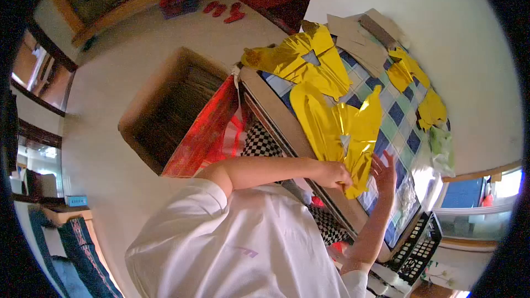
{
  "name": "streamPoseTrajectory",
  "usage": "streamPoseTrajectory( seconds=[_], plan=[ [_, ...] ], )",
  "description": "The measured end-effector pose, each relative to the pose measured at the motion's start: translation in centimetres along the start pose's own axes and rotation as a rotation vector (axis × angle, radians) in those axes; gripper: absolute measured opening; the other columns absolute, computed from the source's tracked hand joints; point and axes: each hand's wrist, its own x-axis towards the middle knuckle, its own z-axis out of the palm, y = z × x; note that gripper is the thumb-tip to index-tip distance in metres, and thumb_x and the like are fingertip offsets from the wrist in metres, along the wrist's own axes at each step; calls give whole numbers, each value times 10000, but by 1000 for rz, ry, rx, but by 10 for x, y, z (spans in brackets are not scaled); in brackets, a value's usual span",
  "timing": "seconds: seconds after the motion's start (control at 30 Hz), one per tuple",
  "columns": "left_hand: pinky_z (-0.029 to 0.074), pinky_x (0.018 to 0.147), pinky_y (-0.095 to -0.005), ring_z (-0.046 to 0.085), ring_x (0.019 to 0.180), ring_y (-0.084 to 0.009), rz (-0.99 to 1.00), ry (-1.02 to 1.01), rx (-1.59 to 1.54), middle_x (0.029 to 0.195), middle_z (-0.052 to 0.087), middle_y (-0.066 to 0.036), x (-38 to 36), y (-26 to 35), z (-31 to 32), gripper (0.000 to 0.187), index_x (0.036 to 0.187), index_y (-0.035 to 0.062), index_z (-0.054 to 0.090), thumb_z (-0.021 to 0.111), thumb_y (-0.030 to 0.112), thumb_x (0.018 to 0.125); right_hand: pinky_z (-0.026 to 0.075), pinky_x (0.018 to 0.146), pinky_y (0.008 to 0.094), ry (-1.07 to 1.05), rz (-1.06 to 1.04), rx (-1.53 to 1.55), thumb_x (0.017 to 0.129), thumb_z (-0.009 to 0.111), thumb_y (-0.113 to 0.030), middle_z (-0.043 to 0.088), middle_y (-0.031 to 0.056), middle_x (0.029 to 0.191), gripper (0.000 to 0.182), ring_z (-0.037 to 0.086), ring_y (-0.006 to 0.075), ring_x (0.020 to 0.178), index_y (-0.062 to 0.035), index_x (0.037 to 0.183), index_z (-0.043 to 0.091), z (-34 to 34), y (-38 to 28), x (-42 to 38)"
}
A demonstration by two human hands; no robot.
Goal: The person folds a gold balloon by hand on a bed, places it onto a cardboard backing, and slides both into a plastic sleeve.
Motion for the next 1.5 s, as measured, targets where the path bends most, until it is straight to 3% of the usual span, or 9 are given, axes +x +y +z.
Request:
streamPoseTrajectory(
  seconds=[0.23, 0.4, 0.63, 0.7, 0.8, 1.0, 1.2, 1.37, 1.5],
  plan=[
    [459, 853, -400, 590, 962, -329, -7, -114, -44, 981, 652, -138, -19, 12, 4, 224, 939, 15, 640, 651, 213, 835, 467, 552, 312, 412, -234, -850, 816, 712, -60, 632, 87, 875, 738, 580, 161, 677, -165, 1427, 311, 12, 35, 37],
    [217, 1109, -528, 337, 1342, -354, -311, 224, 396, 1408, 410, -193, -33, 19, -24, 586, 1322, 109, 494, 473, 539, 924, 469, 659, 317, 646, -376, -766, 822, 661, -14, 521, 43, 784, 719, 527, 158, 720, -182, 1428, 311, 32, 25, 14],
    [72, 1130, -597, 119, 1448, -311, -414, -68, 687, 1555, 184, -136, 6, -36, -40, 637, 1462, 239, 338, 426, 567, 923, 417, 639, 278, 885, -495, -706, 848, 622, -5, 445, 6, 749, 636, 442, 110, 676, -151, 1406, 356, -9, 24, -15],
    [70, 1139, -585, 113, 1451, -292, -417, -204, 667, 1561, 168, -121, 28, -47, -57, 638, 1476, 247, 307, 396, 576, 937, 436, 783, 370, 913, -430, -927, 849, 621, -34, 509, 74, 903, 579, 512, 215, 825, -137, 1373, 400, -13, 15, -21],
    [99, 1142, -573, 168, 1440, -284, -352, -256, 614, 1543, 228, -119, 49, -66, -79, 614, 1466, 232, 329, 414, 546, 945, 337, 1023, 487, 930, -621, -1332, 874, 621, -148, 478, 164, 1284, 491, 458, 349, 1184, -156, 1338, 459, -16, 9, -11],
    [271, 1114, -463, 383, 1314, -353, -538, -110, 441, 1405, 434, -182, 104, -104, -177, 459, 1314, 92, 513, 558, 300, 907, 238, 1096, 544, 609, -544, -1483, 928, 540, -196, 405, 150, 1438, 369, 350, 330, 1350, -156, 1294, 547, -2, 15, 34],
    [429, 899, -492, 541, 1073, -382, -560, 658, 798, 1125, 585, -197, 103, -250, -313, 249, 1044, 41, 609, 522, 103, 819, 235, 1096, 539, 686, -498, -1465, 941, 510, -202, 458, 140, 1396, 353, 380, 325, 1327, -154, 1289, 547, 2, 19, 42],
    [439, 916, -483, 558, 1111, -351, -609, 561, 1151, 1082, 625, -188, 109, -276, -362, 284, 1092, 39, 621, 500, 159, 866, 227, 1102, 535, 693, -463, -1458, 939, 510, -196, 466, 130, 1388, 335, 383, 322, 1326, -142, 1265, 559, 6, 14, 42],
    [432, 927, -497, 565, 1102, -353, -885, 233, 812, 1141, 610, -198, 130, -270, -345, 321, 1095, 36, 623, 518, 244, 874, 283, 1048, 524, 767, -450, -1615, 882, 566, -219, 508, 117, 1307, 361, 436, 329, 1232, -141, 1235, 576, 5, 4, 55]
  ],
)
